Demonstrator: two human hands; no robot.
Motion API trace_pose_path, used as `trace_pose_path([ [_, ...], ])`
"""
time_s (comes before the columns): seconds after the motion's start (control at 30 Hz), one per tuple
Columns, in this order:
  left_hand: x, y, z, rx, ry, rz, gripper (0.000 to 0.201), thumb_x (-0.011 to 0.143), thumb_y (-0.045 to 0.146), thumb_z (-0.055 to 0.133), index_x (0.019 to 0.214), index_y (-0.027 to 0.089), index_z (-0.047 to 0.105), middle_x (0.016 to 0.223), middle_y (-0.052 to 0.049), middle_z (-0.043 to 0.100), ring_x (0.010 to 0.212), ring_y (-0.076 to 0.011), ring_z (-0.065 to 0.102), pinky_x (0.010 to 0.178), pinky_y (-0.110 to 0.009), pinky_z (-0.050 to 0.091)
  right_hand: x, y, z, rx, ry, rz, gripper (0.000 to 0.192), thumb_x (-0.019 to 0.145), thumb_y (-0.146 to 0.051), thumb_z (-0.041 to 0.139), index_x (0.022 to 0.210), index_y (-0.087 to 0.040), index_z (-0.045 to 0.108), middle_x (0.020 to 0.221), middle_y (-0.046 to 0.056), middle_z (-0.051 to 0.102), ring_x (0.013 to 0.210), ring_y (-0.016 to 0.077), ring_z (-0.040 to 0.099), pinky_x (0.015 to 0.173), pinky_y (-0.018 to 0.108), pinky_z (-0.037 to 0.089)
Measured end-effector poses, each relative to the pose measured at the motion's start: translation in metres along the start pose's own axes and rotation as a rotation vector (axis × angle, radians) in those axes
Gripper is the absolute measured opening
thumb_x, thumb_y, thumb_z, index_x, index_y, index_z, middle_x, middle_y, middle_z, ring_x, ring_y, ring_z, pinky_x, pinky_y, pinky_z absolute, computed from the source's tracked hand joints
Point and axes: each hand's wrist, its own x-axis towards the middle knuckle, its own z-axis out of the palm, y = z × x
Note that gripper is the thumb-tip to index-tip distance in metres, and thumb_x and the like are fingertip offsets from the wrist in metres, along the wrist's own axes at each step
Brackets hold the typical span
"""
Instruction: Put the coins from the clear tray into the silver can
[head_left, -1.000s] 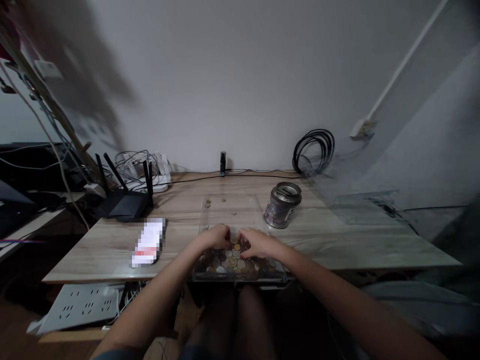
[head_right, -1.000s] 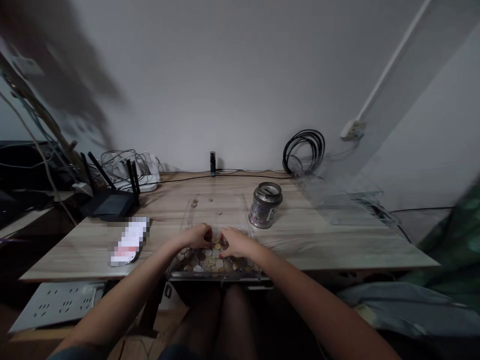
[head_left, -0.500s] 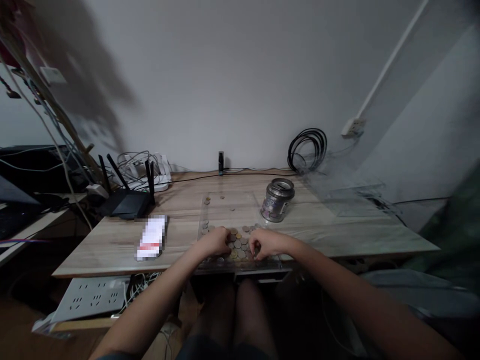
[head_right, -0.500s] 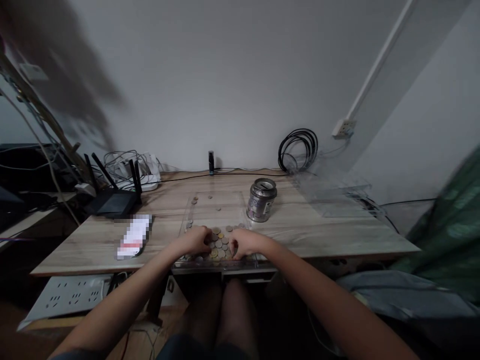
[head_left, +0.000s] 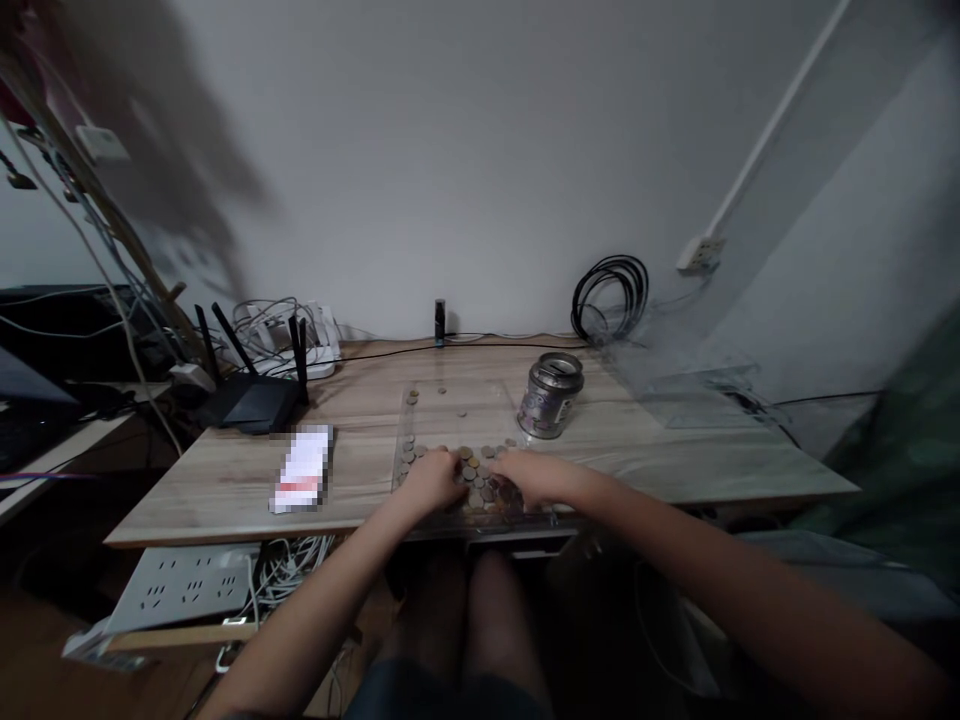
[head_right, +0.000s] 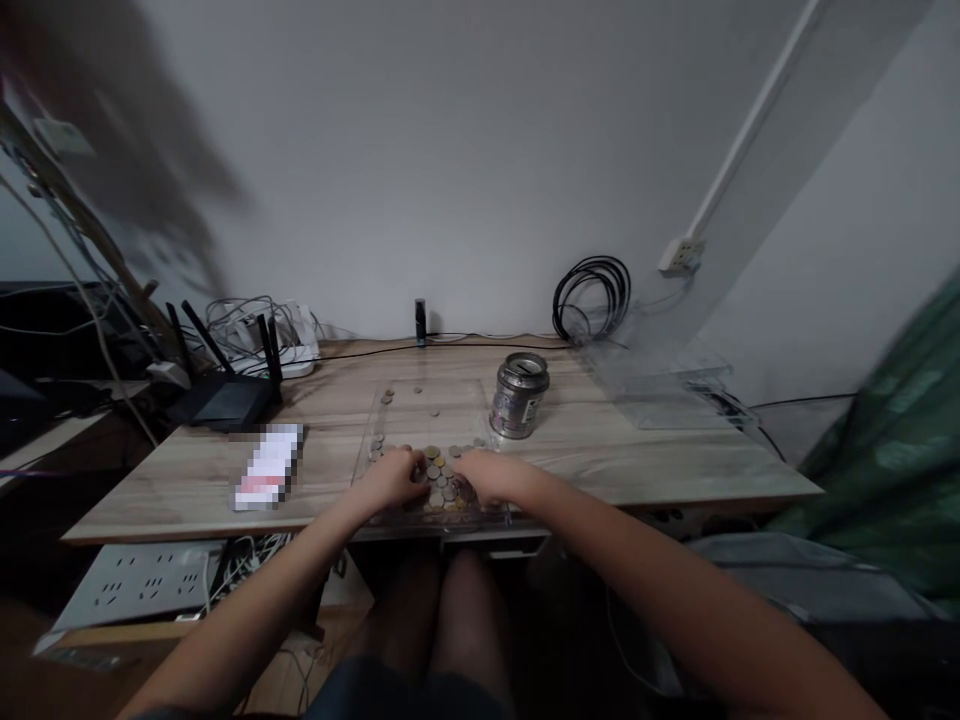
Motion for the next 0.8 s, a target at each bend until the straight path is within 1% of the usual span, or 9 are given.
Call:
trace_pose_path([
  [0.1, 0.001, 0.000, 0.001, -0.019, -0.001, -0.021, 0.026, 0.067, 0.032, 0.056, 0.088, 0.018, 0.060, 0.088, -0.008, 0.059, 0.078, -0.0191, 0.057, 0.067, -0.027, 0.041, -0.003, -0.003, -0.002, -0.058, -0.068, 0.015, 0.034, 0.050, -0.010, 0.061, 0.083, -0.017, 0.061, 0.079, 0.004, 0.060, 0.070, 0.0183, 0.054, 0.056, 0.023, 0.033],
  [0.17, 0.002, 0.000, 0.002, -0.027, 0.001, -0.034, 0.025, 0.067, 0.032, 0.056, 0.088, 0.018, 0.060, 0.088, -0.008, 0.059, 0.079, -0.0188, 0.057, 0.068, -0.026, 0.041, -0.007, -0.004, -0.004, -0.049, -0.071, 0.007, 0.034, 0.051, -0.009, 0.058, 0.083, -0.018, 0.062, 0.078, 0.003, 0.062, 0.068, 0.0167, 0.053, 0.055, 0.023, 0.032],
  [0.23, 0.002, 0.000, 0.002, -0.034, 0.009, -0.036, 0.025, 0.068, 0.032, 0.056, 0.088, 0.019, 0.060, 0.088, -0.007, 0.059, 0.079, -0.0186, 0.057, 0.068, -0.026, 0.041, -0.009, -0.004, -0.004, -0.043, -0.046, -0.008, 0.037, 0.051, -0.008, 0.057, 0.086, -0.019, 0.062, 0.080, 0.003, 0.063, 0.068, 0.0165, 0.053, 0.054, 0.022, 0.031],
  [0.3, 0.002, 0.000, 0.003, -0.040, 0.015, -0.037, 0.026, 0.068, 0.033, 0.056, 0.089, 0.019, 0.060, 0.089, -0.007, 0.059, 0.079, -0.0184, 0.057, 0.068, -0.026, 0.041, -0.010, -0.003, -0.005, -0.047, -0.046, -0.030, 0.036, 0.052, -0.009, 0.055, 0.086, -0.019, 0.063, 0.079, 0.003, 0.063, 0.068, 0.0164, 0.053, 0.054, 0.023, 0.031],
  [0.43, 0.002, 0.000, 0.003, -0.054, 0.018, -0.052, 0.025, 0.068, 0.033, 0.057, 0.088, 0.019, 0.061, 0.089, -0.007, 0.059, 0.080, -0.0180, 0.057, 0.069, -0.026, 0.041, -0.009, -0.002, -0.005, -0.035, -0.106, -0.064, 0.030, 0.052, -0.006, 0.052, 0.077, -0.018, 0.063, 0.069, 0.001, 0.060, 0.060, 0.0130, 0.049, 0.050, 0.021, 0.028],
  [0.57, 0.002, 0.000, 0.003, -0.097, 0.026, -0.062, 0.022, 0.069, 0.033, 0.057, 0.085, 0.018, 0.062, 0.087, -0.007, 0.060, 0.078, -0.0177, 0.057, 0.069, -0.026, 0.041, -0.010, -0.004, -0.007, -0.042, -0.134, -0.006, 0.022, 0.051, -0.004, 0.051, 0.067, -0.016, 0.061, 0.062, 0.000, 0.057, 0.055, 0.0117, 0.046, 0.048, 0.021, 0.027],
  [0.67, 0.000, 0.004, 0.004, -0.228, 0.093, -0.034, 0.018, 0.072, 0.031, 0.055, 0.080, 0.017, 0.062, 0.082, -0.006, 0.061, 0.075, -0.0165, 0.056, 0.068, -0.026, 0.041, -0.009, -0.004, -0.009, 0.022, -0.157, -0.014, 0.029, 0.051, -0.004, 0.051, 0.075, -0.016, 0.062, 0.064, -0.001, 0.059, 0.054, 0.0112, 0.047, 0.049, 0.021, 0.029],
  [0.73, 0.000, 0.010, 0.004, -0.396, 0.161, 0.019, 0.015, 0.073, 0.026, 0.052, 0.077, 0.015, 0.061, 0.076, -0.005, 0.061, 0.072, -0.0148, 0.054, 0.066, -0.025, 0.041, -0.008, -0.001, -0.009, 0.089, -0.180, -0.055, 0.032, 0.052, -0.006, 0.052, 0.081, -0.016, 0.062, 0.067, -0.001, 0.060, 0.055, 0.0108, 0.048, 0.051, 0.021, 0.031],
  [0.8, -0.001, 0.018, 0.005, -0.613, 0.209, 0.057, 0.013, 0.073, 0.022, 0.049, 0.074, 0.015, 0.060, 0.072, -0.003, 0.060, 0.070, -0.0129, 0.053, 0.065, -0.023, 0.040, -0.004, 0.003, -0.008, 0.153, -0.219, -0.082, 0.030, 0.054, -0.009, 0.053, 0.082, -0.015, 0.061, 0.068, -0.001, 0.059, 0.056, 0.0104, 0.048, 0.052, 0.021, 0.033],
])
